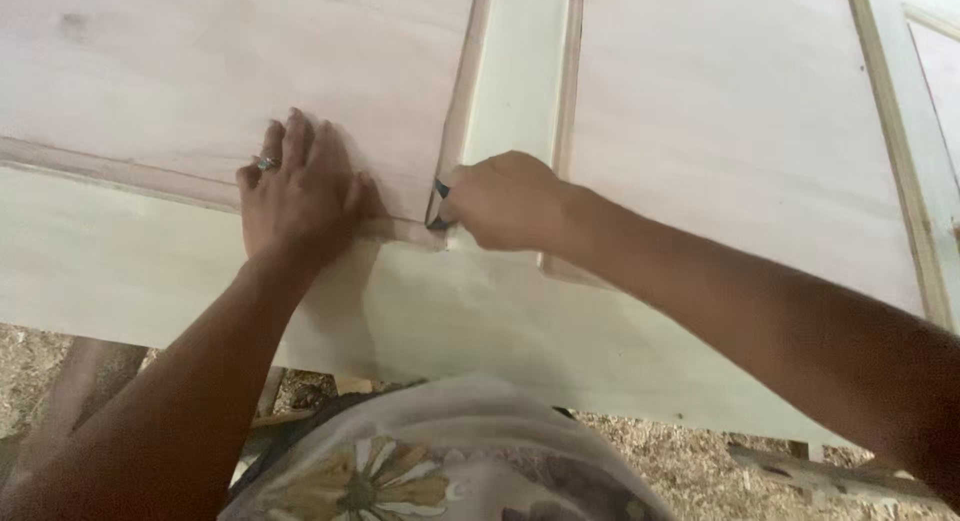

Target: The person sands the surface and inner grooves of a wooden door panel using a piece of sandpaper held by hand.

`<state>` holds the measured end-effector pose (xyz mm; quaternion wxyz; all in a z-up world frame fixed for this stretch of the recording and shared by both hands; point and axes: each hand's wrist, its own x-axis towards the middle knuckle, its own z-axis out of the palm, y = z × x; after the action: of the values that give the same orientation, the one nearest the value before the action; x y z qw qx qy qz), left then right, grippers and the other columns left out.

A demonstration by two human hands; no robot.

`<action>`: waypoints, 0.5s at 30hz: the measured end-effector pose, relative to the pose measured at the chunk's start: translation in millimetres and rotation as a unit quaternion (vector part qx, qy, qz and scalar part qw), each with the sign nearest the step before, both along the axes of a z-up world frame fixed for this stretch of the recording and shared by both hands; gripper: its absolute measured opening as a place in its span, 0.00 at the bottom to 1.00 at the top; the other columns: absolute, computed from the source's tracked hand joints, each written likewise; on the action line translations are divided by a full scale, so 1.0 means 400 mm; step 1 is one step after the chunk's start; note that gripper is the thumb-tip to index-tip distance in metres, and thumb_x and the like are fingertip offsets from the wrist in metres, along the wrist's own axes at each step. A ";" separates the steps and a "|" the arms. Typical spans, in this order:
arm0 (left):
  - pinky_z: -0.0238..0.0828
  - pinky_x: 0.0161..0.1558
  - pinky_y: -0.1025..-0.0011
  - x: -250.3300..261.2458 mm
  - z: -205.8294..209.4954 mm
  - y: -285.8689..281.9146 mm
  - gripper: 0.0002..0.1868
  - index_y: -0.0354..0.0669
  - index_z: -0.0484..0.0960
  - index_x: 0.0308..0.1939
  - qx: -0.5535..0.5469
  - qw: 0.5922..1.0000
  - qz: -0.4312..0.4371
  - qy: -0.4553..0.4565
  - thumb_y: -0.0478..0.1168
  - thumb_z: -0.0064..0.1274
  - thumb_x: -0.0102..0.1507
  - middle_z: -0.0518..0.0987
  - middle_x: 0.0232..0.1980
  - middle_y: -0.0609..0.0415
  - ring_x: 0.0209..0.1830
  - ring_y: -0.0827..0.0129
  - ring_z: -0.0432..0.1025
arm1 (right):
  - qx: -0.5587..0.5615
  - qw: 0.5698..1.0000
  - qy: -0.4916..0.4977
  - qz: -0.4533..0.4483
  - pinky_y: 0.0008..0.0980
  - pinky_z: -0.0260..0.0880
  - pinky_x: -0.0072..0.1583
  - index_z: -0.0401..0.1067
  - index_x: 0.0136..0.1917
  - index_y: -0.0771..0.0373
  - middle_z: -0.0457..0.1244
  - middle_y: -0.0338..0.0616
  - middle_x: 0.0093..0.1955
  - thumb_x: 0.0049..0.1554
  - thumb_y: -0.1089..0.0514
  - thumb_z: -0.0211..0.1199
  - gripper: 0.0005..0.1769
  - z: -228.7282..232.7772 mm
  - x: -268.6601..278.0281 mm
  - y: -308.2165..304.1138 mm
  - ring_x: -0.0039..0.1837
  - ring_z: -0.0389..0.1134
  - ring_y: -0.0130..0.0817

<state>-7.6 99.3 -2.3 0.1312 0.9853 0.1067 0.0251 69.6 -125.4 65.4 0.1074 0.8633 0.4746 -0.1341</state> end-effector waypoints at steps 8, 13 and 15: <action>0.44 0.72 0.44 0.005 0.013 0.003 0.39 0.46 0.58 0.77 0.006 1.000 -0.006 -0.002 0.59 0.45 0.66 0.50 0.82 0.44 0.82 0.53 0.43 | -0.016 0.996 0.076 -0.031 0.45 0.74 0.52 0.79 0.58 0.43 0.71 0.43 0.45 0.51 0.67 0.60 0.26 0.022 -0.061 -0.001 0.51 0.73 0.40; 0.47 0.71 0.43 -0.009 0.008 0.002 0.38 0.46 0.57 0.77 0.011 1.000 -0.012 -0.012 0.58 0.44 0.67 0.50 0.83 0.46 0.83 0.53 0.43 | 0.026 0.993 0.002 -0.114 0.45 0.75 0.49 0.79 0.57 0.53 0.69 0.47 0.47 0.55 0.68 0.58 0.20 0.017 0.031 -0.015 0.48 0.73 0.43; 0.45 0.72 0.41 0.005 0.012 0.001 0.37 0.47 0.57 0.77 0.026 0.999 -0.021 0.028 0.59 0.42 0.69 0.49 0.82 0.43 0.82 0.50 0.43 | 0.095 0.986 -0.016 -0.135 0.48 0.73 0.46 0.78 0.58 0.49 0.68 0.48 0.47 0.53 0.69 0.57 0.24 0.021 0.025 -0.005 0.46 0.72 0.47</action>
<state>-5.6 99.5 2.6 0.1027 0.9907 0.0891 -0.0026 79.7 -127.2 73.9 0.0130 0.9276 0.3628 -0.0876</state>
